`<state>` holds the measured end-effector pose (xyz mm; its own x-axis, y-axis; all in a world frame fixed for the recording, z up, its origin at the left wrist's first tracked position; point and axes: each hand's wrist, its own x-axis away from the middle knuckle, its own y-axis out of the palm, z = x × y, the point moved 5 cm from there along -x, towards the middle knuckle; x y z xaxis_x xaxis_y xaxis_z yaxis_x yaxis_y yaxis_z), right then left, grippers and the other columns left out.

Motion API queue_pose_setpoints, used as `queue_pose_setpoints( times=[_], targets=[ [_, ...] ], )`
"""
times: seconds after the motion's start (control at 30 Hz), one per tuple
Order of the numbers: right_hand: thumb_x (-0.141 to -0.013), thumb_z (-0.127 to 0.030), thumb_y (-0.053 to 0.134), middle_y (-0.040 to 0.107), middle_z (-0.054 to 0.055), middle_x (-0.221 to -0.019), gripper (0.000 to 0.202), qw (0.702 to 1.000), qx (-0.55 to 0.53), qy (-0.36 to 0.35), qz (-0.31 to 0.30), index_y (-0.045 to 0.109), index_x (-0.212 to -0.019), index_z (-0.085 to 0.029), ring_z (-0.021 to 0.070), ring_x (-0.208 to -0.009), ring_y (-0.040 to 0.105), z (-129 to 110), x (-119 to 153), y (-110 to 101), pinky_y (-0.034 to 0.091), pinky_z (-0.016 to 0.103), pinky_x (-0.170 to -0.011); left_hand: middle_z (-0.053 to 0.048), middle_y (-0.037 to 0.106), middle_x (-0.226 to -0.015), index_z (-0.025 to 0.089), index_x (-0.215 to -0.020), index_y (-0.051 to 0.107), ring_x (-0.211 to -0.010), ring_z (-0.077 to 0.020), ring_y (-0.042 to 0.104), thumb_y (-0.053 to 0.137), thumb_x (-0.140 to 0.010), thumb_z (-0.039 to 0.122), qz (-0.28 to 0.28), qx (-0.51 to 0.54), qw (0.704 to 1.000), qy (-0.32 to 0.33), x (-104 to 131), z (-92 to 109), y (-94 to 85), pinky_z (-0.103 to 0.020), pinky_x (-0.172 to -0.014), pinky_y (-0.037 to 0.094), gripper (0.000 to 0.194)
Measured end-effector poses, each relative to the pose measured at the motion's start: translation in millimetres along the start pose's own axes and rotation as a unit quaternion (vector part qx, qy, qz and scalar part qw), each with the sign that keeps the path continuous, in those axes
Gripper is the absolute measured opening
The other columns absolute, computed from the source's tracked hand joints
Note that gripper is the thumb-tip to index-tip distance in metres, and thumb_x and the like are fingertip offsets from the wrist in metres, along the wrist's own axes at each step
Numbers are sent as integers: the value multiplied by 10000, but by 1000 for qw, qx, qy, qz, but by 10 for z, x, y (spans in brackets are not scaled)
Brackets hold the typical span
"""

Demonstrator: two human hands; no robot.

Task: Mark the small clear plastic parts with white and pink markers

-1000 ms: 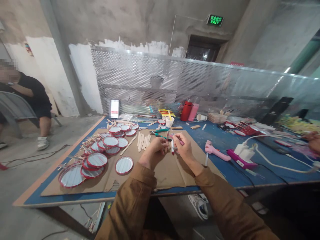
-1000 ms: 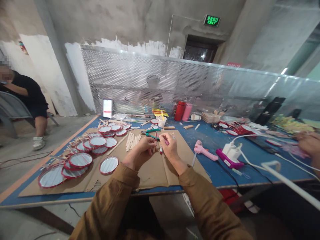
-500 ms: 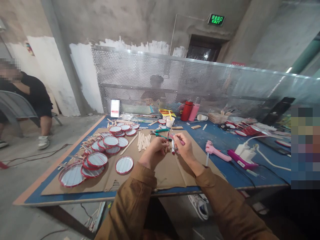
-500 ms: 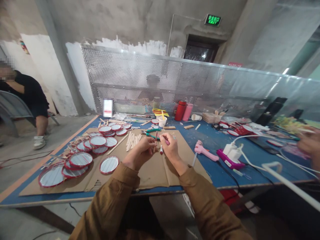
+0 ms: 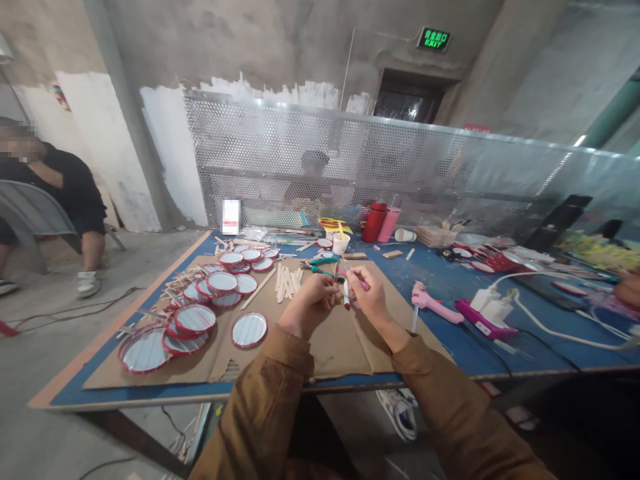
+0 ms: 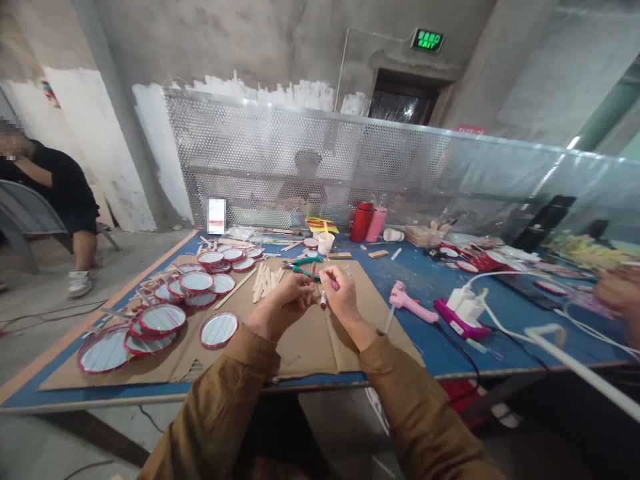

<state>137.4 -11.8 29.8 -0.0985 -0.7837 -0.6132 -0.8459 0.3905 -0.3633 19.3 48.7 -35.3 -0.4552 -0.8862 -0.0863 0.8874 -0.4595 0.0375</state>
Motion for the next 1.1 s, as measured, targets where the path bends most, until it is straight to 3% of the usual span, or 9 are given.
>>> queue_pose_setpoints(
  times=[0.23, 0.6, 0.73, 1.1],
  targets=[
    [-848, -457, 497, 503, -43, -506, 277, 1000, -23, 8, 15, 564, -794, -193, 108, -449, 477, -16, 1, -18, 390, 214, -469, 24, 495, -486, 119, -726, 620, -400, -63, 445, 625, -728, 132, 15, 36, 999, 18, 81, 69, 21, -188, -423, 306, 14],
    [-837, -447, 502, 507, -42, -508, 269, 999, -28, 5, 23, 566, -788, -191, 106, -444, 462, -57, 0, -41, 391, 223, -478, 20, 519, -489, 124, -695, 593, -356, -48, 414, 597, -757, 171, -2, -50, 998, 40, 63, 69, 11, -182, -378, 252, 78],
    [-841, -457, 500, 472, -54, -479, 272, 1000, -19, -1, 0, 559, -767, -202, 105, -432, 448, -33, -2, -12, 385, 222, -470, 17, 522, -492, 128, -700, 593, -351, -53, 427, 591, -757, 171, -2, -77, 996, 50, 39, 56, -9, -186, -370, 252, 72],
    [-839, -456, 506, 471, -54, -486, 268, 999, -31, 8, -7, 555, -764, -204, 103, -433, 444, -47, 5, -4, 385, 220, -468, 15, 514, -461, 135, -687, 590, -351, -71, 442, 607, -745, 165, -1, -83, 996, 24, -36, -13, -38, -198, -383, 281, 67]
  ],
)
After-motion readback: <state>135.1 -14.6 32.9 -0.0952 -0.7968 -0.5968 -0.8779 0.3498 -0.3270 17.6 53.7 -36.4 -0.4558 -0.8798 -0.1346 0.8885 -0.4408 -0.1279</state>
